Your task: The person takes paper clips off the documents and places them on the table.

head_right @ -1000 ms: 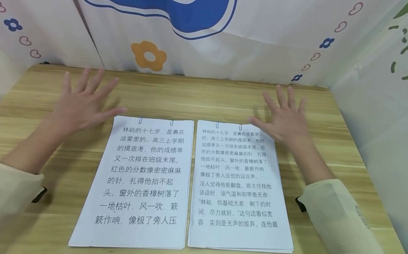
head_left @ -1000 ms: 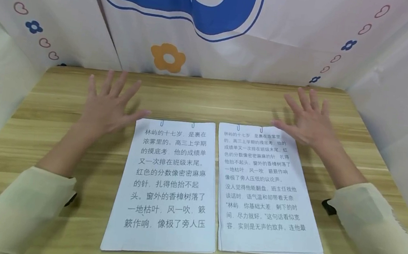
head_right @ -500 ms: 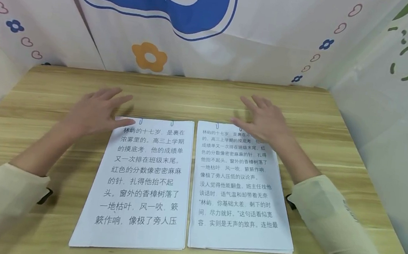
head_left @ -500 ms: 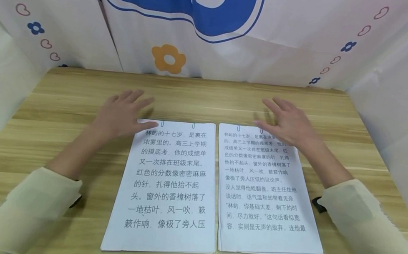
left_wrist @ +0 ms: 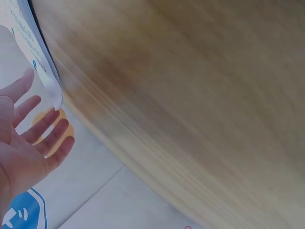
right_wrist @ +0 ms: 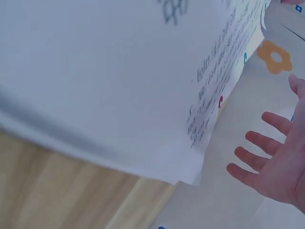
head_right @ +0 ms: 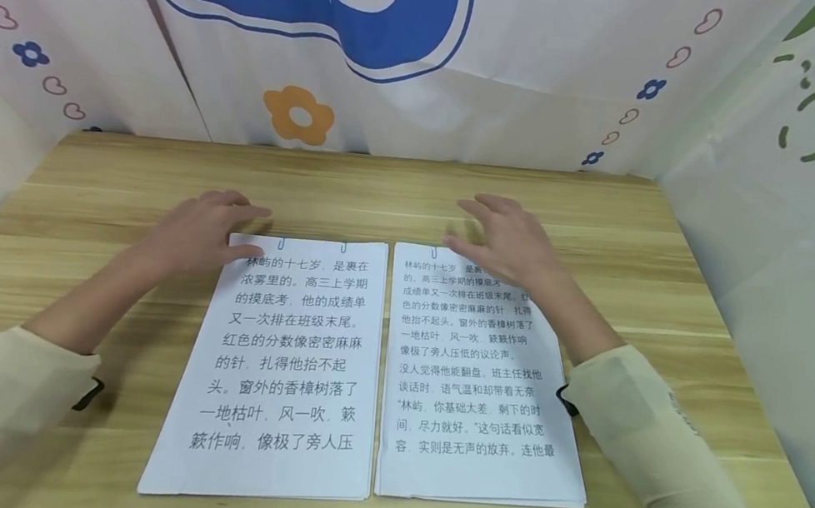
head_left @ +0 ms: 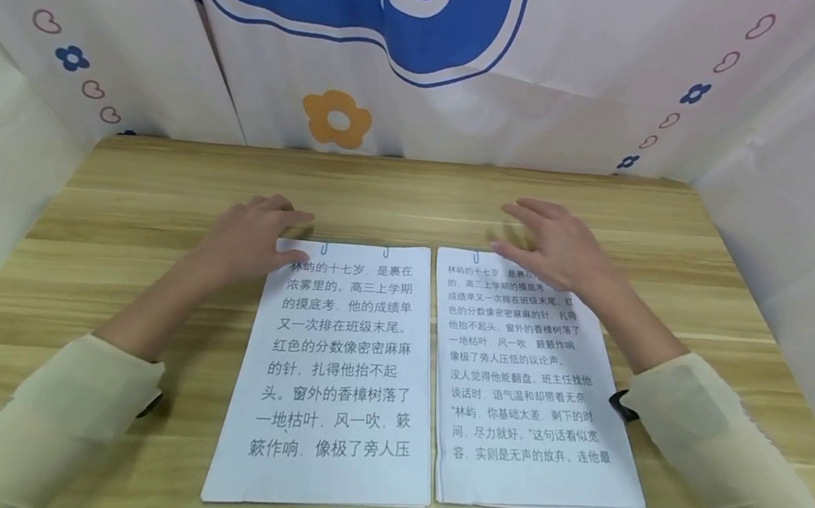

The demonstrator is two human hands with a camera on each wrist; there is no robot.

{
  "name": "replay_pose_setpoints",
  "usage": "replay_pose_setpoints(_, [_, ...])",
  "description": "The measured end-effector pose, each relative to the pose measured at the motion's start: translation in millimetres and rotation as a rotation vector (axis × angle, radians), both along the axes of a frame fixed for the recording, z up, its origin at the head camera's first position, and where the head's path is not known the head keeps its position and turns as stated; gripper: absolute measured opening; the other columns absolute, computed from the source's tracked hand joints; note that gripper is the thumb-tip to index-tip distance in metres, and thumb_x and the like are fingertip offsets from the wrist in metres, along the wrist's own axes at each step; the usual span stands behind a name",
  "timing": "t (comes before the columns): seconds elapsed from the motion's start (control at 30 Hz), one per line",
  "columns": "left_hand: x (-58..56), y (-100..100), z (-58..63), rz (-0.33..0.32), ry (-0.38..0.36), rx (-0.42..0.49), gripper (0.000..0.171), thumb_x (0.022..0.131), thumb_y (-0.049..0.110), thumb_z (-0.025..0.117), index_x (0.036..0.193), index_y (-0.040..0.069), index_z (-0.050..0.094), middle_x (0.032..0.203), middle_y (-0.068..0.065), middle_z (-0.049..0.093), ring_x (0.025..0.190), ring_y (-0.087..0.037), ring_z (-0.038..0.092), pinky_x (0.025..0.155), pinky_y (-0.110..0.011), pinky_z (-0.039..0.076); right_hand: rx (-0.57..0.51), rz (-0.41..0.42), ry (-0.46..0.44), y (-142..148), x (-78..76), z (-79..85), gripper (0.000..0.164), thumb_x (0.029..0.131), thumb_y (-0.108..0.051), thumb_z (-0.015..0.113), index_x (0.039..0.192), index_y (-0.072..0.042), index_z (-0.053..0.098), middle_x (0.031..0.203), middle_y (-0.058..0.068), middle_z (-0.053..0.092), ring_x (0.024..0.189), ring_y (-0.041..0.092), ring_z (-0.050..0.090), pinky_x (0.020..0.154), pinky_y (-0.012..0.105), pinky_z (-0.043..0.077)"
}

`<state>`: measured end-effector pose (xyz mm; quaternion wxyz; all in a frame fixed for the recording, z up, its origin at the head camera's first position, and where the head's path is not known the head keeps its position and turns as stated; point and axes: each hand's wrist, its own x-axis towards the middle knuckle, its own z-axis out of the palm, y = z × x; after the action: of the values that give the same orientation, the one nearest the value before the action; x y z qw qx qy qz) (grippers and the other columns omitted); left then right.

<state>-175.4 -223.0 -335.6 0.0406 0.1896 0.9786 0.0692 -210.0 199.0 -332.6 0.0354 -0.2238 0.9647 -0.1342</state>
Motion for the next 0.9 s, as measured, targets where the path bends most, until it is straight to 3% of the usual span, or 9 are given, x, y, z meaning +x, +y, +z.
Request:
replay_pose_setpoints(0.3, [-2.2,-0.7,-1.1,0.034,-0.111,0.109,0.047,0.094,0.014,0.076,0.138,0.002,0.064,0.125,-0.022,0.066,0.116,-0.040,0.060,0.095,-0.056,0.050,-0.046,0.044,0.004,-18.5,-2.6,0.2,0.070,0.100,-0.054,0.061,0.154,-0.011,0.050,0.162,0.018,0.040,0.151,0.041,0.033,0.121,0.063,0.025])
replay_pose_setpoints(0.63, [-3.7,-2.7,-2.3,0.080,-0.203,0.205,0.040,0.098,-0.002,0.065,0.137,-0.005,0.061,0.125,-0.025,0.065,0.116,-0.040,0.061,0.100,-0.056,0.049,-0.118,0.065,-0.071,-37.0,-5.5,2.5,0.065,0.100,-0.048,0.065,0.153,-0.013,0.052,0.154,0.014,0.052,0.144,0.038,0.045,0.118,0.058,0.033])
replay_pose_setpoints(0.9, [-6.2,-4.7,-3.5,0.054,-0.194,0.227,0.036,0.096,-0.009,0.062,0.132,-0.008,0.063,0.110,-0.024,0.067,0.101,-0.036,0.063,0.089,-0.050,0.052,-0.141,0.137,-0.103,-56.8,-11.2,4.2,0.063,0.099,-0.049,0.066,0.149,-0.012,0.055,0.152,0.009,0.056,0.146,0.033,0.044,0.120,0.053,0.032])
